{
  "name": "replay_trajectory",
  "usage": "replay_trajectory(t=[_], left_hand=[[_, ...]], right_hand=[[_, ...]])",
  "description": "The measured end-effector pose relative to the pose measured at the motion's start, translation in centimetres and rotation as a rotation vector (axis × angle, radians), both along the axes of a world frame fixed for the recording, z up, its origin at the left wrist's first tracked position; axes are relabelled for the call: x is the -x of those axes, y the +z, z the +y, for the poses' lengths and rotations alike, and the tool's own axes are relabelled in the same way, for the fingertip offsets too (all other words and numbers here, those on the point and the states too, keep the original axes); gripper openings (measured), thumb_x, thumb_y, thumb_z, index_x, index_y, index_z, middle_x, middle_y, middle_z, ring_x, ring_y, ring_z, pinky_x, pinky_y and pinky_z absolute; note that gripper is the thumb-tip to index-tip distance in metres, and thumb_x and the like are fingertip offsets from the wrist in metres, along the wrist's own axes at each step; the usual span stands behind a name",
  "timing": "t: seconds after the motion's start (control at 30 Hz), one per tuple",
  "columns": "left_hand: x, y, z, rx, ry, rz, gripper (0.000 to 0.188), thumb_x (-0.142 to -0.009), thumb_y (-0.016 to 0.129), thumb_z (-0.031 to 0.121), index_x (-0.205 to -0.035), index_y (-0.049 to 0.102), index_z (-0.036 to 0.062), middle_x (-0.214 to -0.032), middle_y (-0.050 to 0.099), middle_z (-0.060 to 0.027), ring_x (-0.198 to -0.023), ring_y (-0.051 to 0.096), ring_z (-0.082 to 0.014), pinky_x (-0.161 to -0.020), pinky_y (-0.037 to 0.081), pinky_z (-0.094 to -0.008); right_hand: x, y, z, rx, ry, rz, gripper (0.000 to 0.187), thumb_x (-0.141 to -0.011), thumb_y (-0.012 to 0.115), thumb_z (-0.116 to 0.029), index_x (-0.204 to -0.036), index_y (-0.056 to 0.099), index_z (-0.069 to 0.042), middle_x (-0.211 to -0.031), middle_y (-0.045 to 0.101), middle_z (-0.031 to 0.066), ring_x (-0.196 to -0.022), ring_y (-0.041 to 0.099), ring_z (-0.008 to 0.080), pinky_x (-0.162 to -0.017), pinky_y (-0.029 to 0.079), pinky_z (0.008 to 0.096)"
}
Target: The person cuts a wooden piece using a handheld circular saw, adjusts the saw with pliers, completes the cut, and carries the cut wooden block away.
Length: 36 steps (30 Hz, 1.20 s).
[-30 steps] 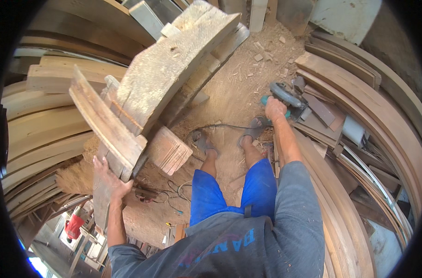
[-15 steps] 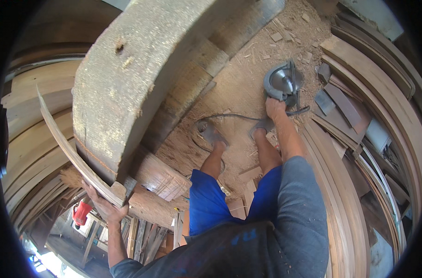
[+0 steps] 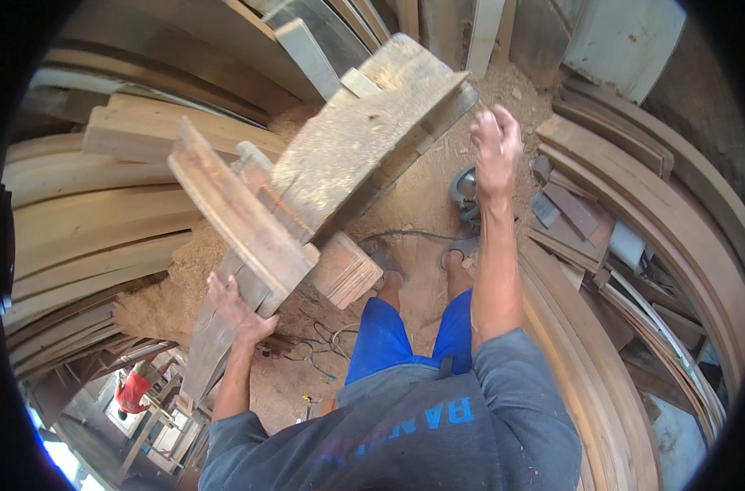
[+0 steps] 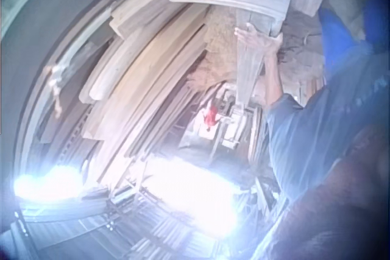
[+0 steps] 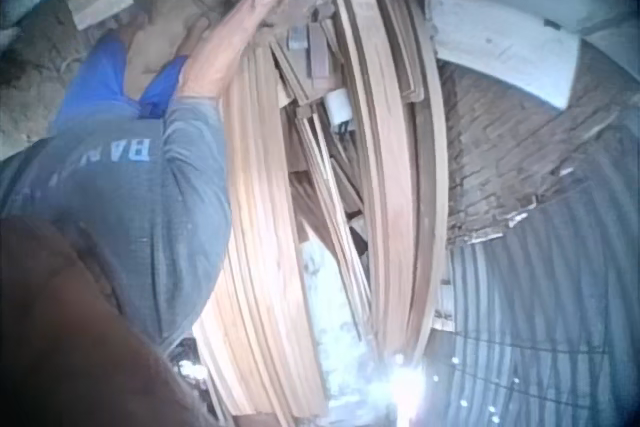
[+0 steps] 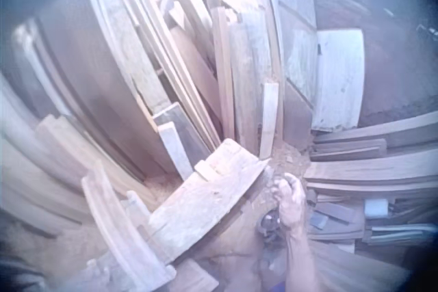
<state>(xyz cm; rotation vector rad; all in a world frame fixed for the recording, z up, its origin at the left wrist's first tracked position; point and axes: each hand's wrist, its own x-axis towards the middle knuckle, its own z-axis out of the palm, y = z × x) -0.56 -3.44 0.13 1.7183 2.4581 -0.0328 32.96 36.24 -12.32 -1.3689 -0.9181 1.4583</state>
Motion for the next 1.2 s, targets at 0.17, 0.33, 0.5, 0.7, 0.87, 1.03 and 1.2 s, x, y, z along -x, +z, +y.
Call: replay_trajectory(t=[0.17,0.33,0.5,0.7,0.87,1.03,1.2], left_hand=[[-0.4,0.1,1.1,0.012,0.045,-0.011,0.137,-0.041,0.092,0.039,-0.154,0.017,0.0184,-0.158,0.014,-0.0348,-0.148,0.013,-0.0521,-0.121,0.014,-0.0616],[-0.4,0.9,1.2,0.012,0.073,-0.019,0.136,-0.041,0.093,0.04,-0.153,0.019,0.0163,-0.158,0.013,-0.0343,-0.148,0.012,-0.0528,-0.12,0.014,-0.0626],[-0.6,1.0,-0.3,0.006,0.083,0.0,0.135,-0.042,0.093,0.041,-0.153,0.02,0.0139,-0.159,0.012,-0.0335,-0.148,0.011,-0.0529,-0.12,0.012,-0.0632],[-0.2,0.8,-0.1,0.013,0.089,-0.009,0.136,-0.042,0.094,0.04,-0.153,0.02,0.0138,-0.16,0.012,-0.0329,-0.149,0.011,-0.0525,-0.119,0.013,-0.0638],[-0.4,1.0,0.5,0.033,0.081,-0.024,0.135,-0.043,0.093,0.04,-0.152,0.019,0.015,-0.159,0.012,-0.0336,-0.148,0.011,-0.0532,-0.119,0.013,-0.0647],[-0.6,0.6,-0.7,-0.005,0.059,-0.007,0.136,-0.041,0.094,0.041,-0.152,0.02,0.0156,-0.158,0.014,-0.0334,-0.147,0.013,-0.0535,-0.118,0.014,-0.0657],[-0.9,0.7,-1.0,0.007,0.039,-0.016,0.14,-0.039,0.095,0.041,-0.153,0.019,0.0169,-0.159,0.014,-0.0333,-0.148,0.013,-0.0535,-0.117,0.015,-0.0668]], right_hand=[[5.6,-0.1,6.6,0.104,0.045,-0.242,0.066,-0.087,0.076,-0.036,-0.129,0.047,0.007,-0.119,0.061,0.0182,-0.105,0.058,0.0241,-0.095,0.047,0.0382],[6.8,-0.3,8.8,0.074,-0.049,-0.547,0.047,-0.085,0.07,-0.032,-0.117,0.059,0.001,-0.103,0.064,0.0093,-0.087,0.059,0.0164,-0.067,0.05,0.0344],[6.9,1.7,8.0,0.054,0.089,-0.582,0.03,-0.078,0.068,-0.027,-0.085,0.067,0.003,-0.084,0.069,0.0148,-0.085,0.067,0.0263,-0.079,0.053,0.0387],[7.1,1.0,8.8,-0.106,0.042,-0.902,0.036,-0.072,0.069,-0.032,-0.079,0.071,0.003,-0.083,0.073,0.0191,-0.085,0.07,0.0354,-0.084,0.054,0.04],[6.2,-0.9,9.0,-0.41,-0.077,-0.509,0.025,-0.08,0.062,-0.022,-0.08,0.072,0.001,-0.083,0.074,0.0151,-0.077,0.07,0.0264,-0.075,0.054,0.0382],[5.8,2.8,8.6,-0.379,0.061,-0.415,0.039,-0.09,0.062,-0.023,-0.062,0.049,0.001,-0.057,0.045,0.0039,-0.059,0.041,0.0117,-0.056,0.04,0.0377],[3.6,2.2,7.0,-0.392,0.037,-0.544,0.041,-0.092,0.06,-0.026,-0.064,0.05,0.002,-0.055,0.048,0.0097,-0.056,0.045,0.0168,-0.057,0.042,0.0406]])
